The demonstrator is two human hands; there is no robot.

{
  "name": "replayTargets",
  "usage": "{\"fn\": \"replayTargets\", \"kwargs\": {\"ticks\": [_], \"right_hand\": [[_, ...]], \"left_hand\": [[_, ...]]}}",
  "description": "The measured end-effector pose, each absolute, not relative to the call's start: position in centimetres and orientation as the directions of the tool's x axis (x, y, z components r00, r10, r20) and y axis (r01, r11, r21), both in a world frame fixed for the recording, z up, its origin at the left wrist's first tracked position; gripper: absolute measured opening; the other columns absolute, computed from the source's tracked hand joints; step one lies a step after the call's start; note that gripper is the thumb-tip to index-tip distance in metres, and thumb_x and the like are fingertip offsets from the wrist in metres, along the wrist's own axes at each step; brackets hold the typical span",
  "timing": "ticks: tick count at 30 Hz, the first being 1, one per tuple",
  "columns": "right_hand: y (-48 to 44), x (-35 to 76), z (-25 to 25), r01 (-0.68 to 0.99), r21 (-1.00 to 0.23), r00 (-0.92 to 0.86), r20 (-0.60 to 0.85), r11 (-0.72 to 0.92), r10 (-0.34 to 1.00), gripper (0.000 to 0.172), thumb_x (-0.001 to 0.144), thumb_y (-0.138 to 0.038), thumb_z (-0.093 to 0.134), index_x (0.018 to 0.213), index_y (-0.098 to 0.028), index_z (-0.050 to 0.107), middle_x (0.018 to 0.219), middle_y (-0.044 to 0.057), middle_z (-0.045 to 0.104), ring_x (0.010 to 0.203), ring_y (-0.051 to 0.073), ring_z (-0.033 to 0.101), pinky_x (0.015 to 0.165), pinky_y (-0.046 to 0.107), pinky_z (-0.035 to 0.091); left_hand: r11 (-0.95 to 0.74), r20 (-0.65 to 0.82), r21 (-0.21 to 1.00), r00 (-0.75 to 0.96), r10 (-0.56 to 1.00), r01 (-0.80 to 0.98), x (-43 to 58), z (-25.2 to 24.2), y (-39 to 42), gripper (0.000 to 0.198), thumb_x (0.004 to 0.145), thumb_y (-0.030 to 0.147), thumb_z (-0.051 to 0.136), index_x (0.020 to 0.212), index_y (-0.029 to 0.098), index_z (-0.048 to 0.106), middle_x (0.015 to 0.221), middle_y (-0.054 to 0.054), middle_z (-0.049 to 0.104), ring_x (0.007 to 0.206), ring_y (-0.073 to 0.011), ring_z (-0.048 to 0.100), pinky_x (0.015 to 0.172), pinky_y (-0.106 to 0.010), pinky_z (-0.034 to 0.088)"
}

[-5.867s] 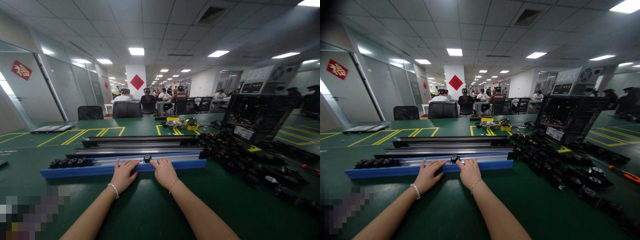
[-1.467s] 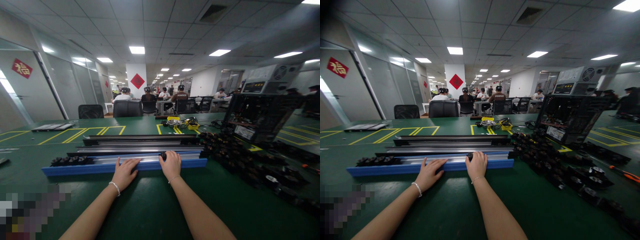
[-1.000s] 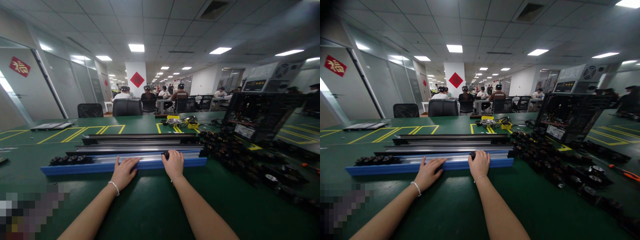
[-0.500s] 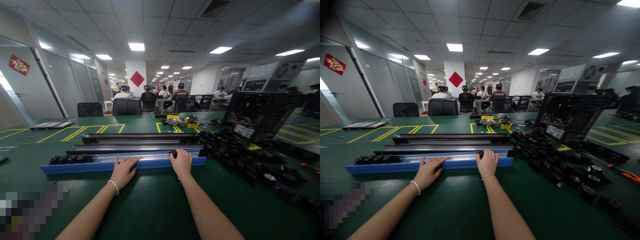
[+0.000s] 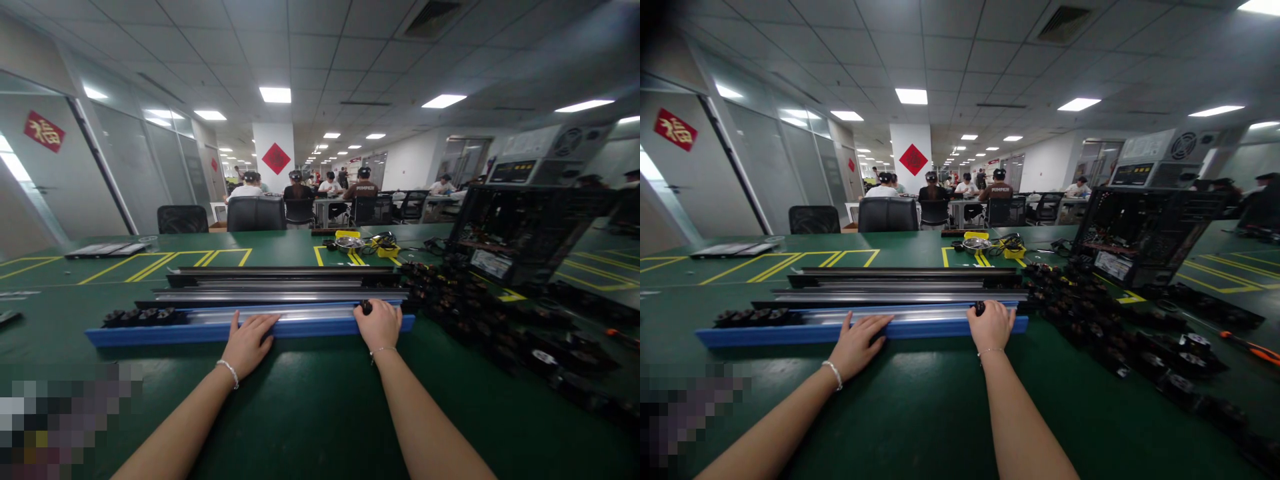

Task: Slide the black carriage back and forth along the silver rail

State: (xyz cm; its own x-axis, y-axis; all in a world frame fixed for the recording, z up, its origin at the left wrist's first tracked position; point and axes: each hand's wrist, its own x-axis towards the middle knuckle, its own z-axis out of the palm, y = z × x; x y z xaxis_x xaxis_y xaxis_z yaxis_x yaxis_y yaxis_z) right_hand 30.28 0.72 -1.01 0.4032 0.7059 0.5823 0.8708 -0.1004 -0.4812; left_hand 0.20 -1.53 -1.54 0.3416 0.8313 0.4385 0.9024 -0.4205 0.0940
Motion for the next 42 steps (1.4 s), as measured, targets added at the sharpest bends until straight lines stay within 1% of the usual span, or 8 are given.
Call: {"fn": "replayTargets", "kwargs": {"ticks": [6, 15, 17, 21, 23, 29, 36, 42], "right_hand": [[0.8, 30.7, -1.1, 0.862, -0.491, 0.427, 0.573, -0.124, 0.700, 0.024, 0.069, -0.036, 0.046, 0.075, -0.018, 0.061, 0.086, 0.008, 0.065, 0.092, 0.023, 0.050, 0.099, 0.046, 0.016], [0.8, 31.3, -1.1, 0.851, -0.497, 0.464, 0.559, -0.171, 0.687, 0.026, 0.070, -0.036, 0.044, 0.076, -0.018, 0.062, 0.086, 0.008, 0.064, 0.091, 0.024, 0.049, 0.100, 0.050, 0.013], [0.7, 31.5, -1.1, 0.851, -0.497, 0.467, 0.564, -0.172, 0.680, 0.026, 0.069, -0.036, 0.044, 0.078, -0.018, 0.062, 0.090, 0.008, 0.064, 0.092, 0.024, 0.049, 0.100, 0.050, 0.014], [0.8, 31.8, -1.4, 0.836, -0.519, 0.496, 0.581, -0.176, 0.645, 0.028, 0.069, -0.034, 0.044, 0.083, -0.018, 0.063, 0.107, 0.010, 0.060, 0.098, 0.025, 0.049, 0.101, 0.050, 0.013], [0.8, 31.9, -1.5, 0.830, -0.527, 0.510, 0.581, -0.184, 0.634, 0.028, 0.069, -0.034, 0.045, 0.083, -0.018, 0.063, 0.111, 0.009, 0.059, 0.099, 0.025, 0.049, 0.102, 0.049, 0.013], [0.8, 32.3, -1.5, 0.826, -0.533, 0.511, 0.571, -0.183, 0.642, 0.029, 0.070, -0.035, 0.044, 0.085, -0.018, 0.062, 0.105, 0.009, 0.061, 0.098, 0.025, 0.048, 0.102, 0.050, 0.012], [0.7, 32.7, -1.3, 0.819, -0.530, 0.534, 0.561, -0.222, 0.633, 0.030, 0.070, -0.036, 0.044, 0.085, -0.018, 0.062, 0.099, 0.009, 0.063, 0.094, 0.025, 0.050, 0.101, 0.049, 0.014], [0.9, 33.5, -1.5, 0.820, -0.530, 0.536, 0.583, -0.214, 0.611, 0.031, 0.069, -0.033, 0.044, 0.087, -0.017, 0.063, 0.106, 0.010, 0.061, 0.096, 0.025, 0.050, 0.098, 0.044, 0.021]], "left_hand": [[-0.381, 0.438, 0.121, 0.295, 0.849, 0.917, -0.3, -1.2, -1.6, 0.035, 0.087, 0.032, 0.038, 0.120, 0.034, 0.050, 0.116, 0.000, 0.062, 0.109, -0.0179, 0.052, 0.107, -0.056, 0.003], [-0.370, 0.440, 0.124, 0.283, 0.852, 0.921, -0.4, -1.2, -1.6, 0.033, 0.087, 0.033, 0.038, 0.118, 0.033, 0.052, 0.114, -0.001, 0.063, 0.108, -0.0186, 0.053, 0.106, -0.056, 0.006], [-0.369, 0.442, 0.124, 0.282, 0.851, 0.921, -0.4, -1.2, -1.6, 0.034, 0.087, 0.034, 0.038, 0.118, 0.033, 0.051, 0.114, -0.002, 0.062, 0.108, -0.0186, 0.053, 0.106, -0.055, 0.006], [-0.363, 0.442, 0.123, 0.277, 0.853, 0.924, -0.3, -1.1, -1.7, 0.033, 0.087, 0.034, 0.038, 0.118, 0.032, 0.051, 0.114, -0.001, 0.063, 0.108, -0.0186, 0.053, 0.106, -0.055, 0.006], [-0.362, 0.439, 0.124, 0.276, 0.855, 0.924, -0.3, -1.1, -1.7, 0.033, 0.087, 0.034, 0.038, 0.117, 0.032, 0.052, 0.114, -0.001, 0.063, 0.108, -0.0187, 0.053, 0.106, -0.055, 0.006], [-0.371, 0.445, 0.121, 0.284, 0.849, 0.921, -0.5, -1.2, -1.6, 0.033, 0.088, 0.034, 0.037, 0.117, 0.033, 0.052, 0.113, -0.001, 0.063, 0.108, -0.0184, 0.053, 0.106, -0.055, 0.006], [-0.372, 0.447, 0.113, 0.287, 0.847, 0.921, -0.6, -1.4, -1.5, 0.033, 0.087, 0.035, 0.038, 0.117, 0.033, 0.052, 0.114, -0.001, 0.063, 0.108, -0.0187, 0.053, 0.107, -0.055, 0.006], [-0.374, 0.450, 0.122, 0.284, 0.847, 0.920, -0.6, -1.4, -1.5, 0.033, 0.087, 0.035, 0.037, 0.117, 0.033, 0.052, 0.114, -0.002, 0.063, 0.108, -0.0183, 0.053, 0.107, -0.055, 0.006]]}}
